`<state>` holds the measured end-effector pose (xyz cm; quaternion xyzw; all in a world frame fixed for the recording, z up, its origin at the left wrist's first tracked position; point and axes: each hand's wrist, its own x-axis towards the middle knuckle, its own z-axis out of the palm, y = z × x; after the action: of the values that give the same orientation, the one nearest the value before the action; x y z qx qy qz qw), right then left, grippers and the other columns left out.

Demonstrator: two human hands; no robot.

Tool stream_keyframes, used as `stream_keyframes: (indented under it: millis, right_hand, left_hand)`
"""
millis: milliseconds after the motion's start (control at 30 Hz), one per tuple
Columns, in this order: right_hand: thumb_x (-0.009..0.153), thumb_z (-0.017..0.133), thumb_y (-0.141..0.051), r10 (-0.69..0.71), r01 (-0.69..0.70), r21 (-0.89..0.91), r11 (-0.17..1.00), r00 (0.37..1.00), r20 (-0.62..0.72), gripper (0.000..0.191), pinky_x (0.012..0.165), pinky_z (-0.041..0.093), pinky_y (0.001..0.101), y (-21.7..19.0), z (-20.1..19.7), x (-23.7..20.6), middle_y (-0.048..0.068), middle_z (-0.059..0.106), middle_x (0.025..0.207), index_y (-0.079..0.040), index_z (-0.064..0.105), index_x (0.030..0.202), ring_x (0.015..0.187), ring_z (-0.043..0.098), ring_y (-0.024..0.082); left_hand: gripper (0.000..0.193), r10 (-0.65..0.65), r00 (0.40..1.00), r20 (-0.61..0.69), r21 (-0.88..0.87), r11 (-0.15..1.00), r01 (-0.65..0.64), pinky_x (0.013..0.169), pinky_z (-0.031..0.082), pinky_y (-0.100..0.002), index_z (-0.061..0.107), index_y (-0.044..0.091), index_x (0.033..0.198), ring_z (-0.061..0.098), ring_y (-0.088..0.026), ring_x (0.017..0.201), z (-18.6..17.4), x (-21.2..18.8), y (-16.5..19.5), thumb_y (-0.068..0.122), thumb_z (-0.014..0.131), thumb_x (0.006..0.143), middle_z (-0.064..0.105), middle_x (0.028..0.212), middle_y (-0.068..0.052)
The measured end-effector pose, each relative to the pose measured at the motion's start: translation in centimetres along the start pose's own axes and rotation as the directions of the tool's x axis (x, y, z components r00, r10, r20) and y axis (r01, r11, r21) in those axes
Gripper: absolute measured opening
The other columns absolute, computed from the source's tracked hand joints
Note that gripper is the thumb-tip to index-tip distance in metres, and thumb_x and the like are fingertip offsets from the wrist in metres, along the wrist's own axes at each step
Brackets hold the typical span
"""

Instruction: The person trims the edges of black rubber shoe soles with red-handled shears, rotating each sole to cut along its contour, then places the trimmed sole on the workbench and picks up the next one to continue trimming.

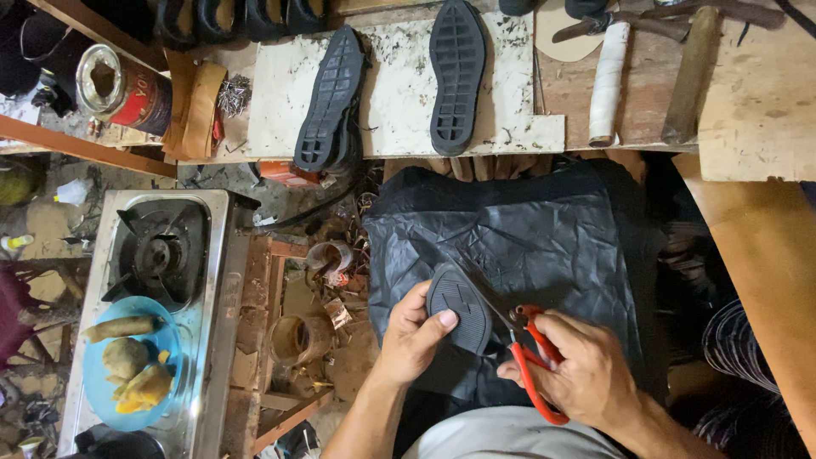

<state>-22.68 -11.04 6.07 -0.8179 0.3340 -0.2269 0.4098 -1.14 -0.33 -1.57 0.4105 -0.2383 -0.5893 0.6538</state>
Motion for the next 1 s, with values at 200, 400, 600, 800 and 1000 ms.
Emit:
stream_keyframes:
  millis: [200,400,600,800,1000]
  right_hand:
    - [0.059,0.093,-0.034,-0.03,0.032,-0.067,0.997,0.999,0.036,0.056,0.046,0.051,0.0339,0.2,-1.4,-0.4,0.008,0.067,0.067,0.002,0.07,0.094,0.049,0.063,0.019]
    - [0.061,0.093,-0.035,0.043,-0.046,0.017,0.999,0.992,0.118,0.051,0.047,0.055,0.0329,0.5,-2.2,-0.7,0.008,0.072,0.068,0.001,0.07,0.087,0.049,0.069,0.019]
    - [0.056,0.095,-0.036,-0.043,0.048,-0.052,0.997,0.995,0.087,0.053,0.048,0.055,0.0332,0.6,-2.6,-0.8,0.009,0.072,0.068,-0.001,0.07,0.087,0.052,0.07,0.022]
    - [0.053,0.096,-0.032,-0.085,0.09,-0.046,0.995,0.991,0.107,0.05,0.048,0.054,0.0329,1.1,-3.3,-1.1,0.007,0.071,0.068,-0.003,0.069,0.083,0.053,0.068,0.023]
    - [0.065,0.098,-0.043,-0.139,0.154,-0.051,0.987,0.966,0.218,0.052,0.054,0.054,0.0236,3.3,-4.4,-1.8,-0.002,0.068,0.07,-0.007,0.072,0.092,0.057,0.069,0.009]
  left_hand:
    - [0.043,-0.047,0.999,0.027,0.163,0.986,0.042,0.101,0.05,-0.031,0.059,-0.004,0.136,0.064,-0.014,0.112,-0.9,-0.1,1.7,0.006,0.067,0.095,0.07,0.121,-0.006]
    - [0.039,-0.097,0.994,0.046,0.236,0.968,0.083,0.098,0.053,-0.031,0.062,-0.004,0.134,0.065,-0.014,0.107,-1.0,-0.3,2.6,0.006,0.067,0.097,0.071,0.117,-0.007]
    - [0.038,-0.059,0.996,0.06,0.279,0.959,0.041,0.099,0.053,-0.031,0.062,-0.003,0.133,0.066,-0.013,0.109,-0.7,-0.2,2.7,0.004,0.067,0.096,0.072,0.118,-0.006]
    - [0.037,-0.052,0.991,0.122,0.384,0.923,0.002,0.097,0.054,-0.032,0.064,-0.003,0.131,0.068,-0.015,0.107,-1.1,-0.4,4.2,0.005,0.068,0.095,0.074,0.116,-0.009]
    - [0.04,-0.096,0.982,0.16,0.491,0.871,0.005,0.099,0.055,-0.031,0.067,-0.003,0.129,0.07,-0.017,0.11,-1.4,-0.5,7.2,0.006,0.07,0.091,0.076,0.121,-0.011]
